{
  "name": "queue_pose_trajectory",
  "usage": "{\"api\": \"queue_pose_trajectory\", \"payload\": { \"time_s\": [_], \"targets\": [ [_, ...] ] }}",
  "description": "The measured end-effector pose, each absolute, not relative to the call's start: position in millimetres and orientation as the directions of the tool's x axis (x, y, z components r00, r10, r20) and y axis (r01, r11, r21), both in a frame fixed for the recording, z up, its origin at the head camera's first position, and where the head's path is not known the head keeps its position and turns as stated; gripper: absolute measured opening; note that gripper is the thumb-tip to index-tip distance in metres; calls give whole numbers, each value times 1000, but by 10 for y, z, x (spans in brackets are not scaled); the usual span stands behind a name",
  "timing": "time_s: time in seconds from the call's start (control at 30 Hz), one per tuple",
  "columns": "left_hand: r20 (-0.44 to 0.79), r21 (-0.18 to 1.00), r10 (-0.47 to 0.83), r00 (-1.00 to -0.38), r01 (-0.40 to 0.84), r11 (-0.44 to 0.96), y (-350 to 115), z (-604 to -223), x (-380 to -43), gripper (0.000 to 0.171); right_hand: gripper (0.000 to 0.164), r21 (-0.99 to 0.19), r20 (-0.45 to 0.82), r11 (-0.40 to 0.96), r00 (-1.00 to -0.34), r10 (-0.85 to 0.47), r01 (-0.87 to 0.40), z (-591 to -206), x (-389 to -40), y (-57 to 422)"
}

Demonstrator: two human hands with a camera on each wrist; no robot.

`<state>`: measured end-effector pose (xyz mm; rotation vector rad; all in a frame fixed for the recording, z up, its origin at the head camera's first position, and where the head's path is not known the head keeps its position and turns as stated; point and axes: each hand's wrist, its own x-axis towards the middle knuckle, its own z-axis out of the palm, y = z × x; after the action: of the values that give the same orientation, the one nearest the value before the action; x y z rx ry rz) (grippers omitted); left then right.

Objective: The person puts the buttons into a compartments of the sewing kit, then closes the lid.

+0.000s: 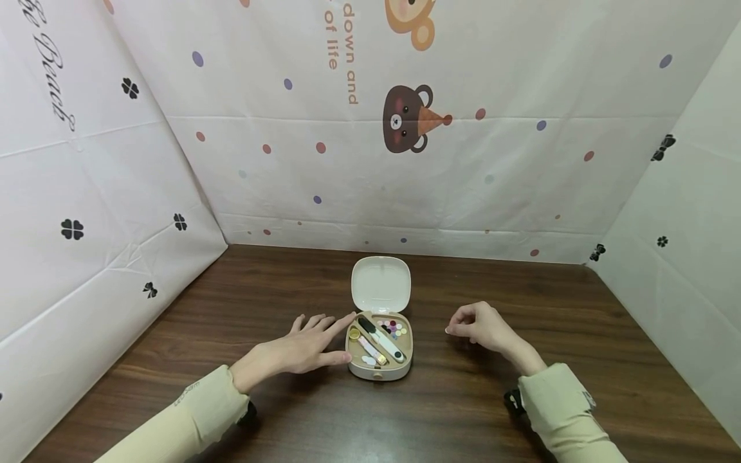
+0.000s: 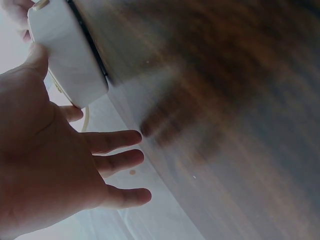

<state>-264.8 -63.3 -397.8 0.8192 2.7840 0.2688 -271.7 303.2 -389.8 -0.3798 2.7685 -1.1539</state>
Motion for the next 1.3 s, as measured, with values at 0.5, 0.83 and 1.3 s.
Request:
{"api": "queue_pose_trajectory", "payload": {
  "time_s": [0.5, 0.83, 1.3],
  "targets": [
    [-157, 237, 554, -818, 514, 825, -641, -3989, -2651, 82, 14, -730, 11, 642, -943, -333, -235, -3839, -2722, 2824],
    [-157, 245, 559, -814, 516, 820, -639, -3989, -2646, 82, 15, -746, 36, 599, -916, -399, -290, -3811, -2715, 2663],
    [-153, 249, 557, -816, 513, 821, -640, -3988, -2639, 82, 13, -767, 22, 560, -885, -465, -313, -3786, -2719, 2442]
  ]
}}
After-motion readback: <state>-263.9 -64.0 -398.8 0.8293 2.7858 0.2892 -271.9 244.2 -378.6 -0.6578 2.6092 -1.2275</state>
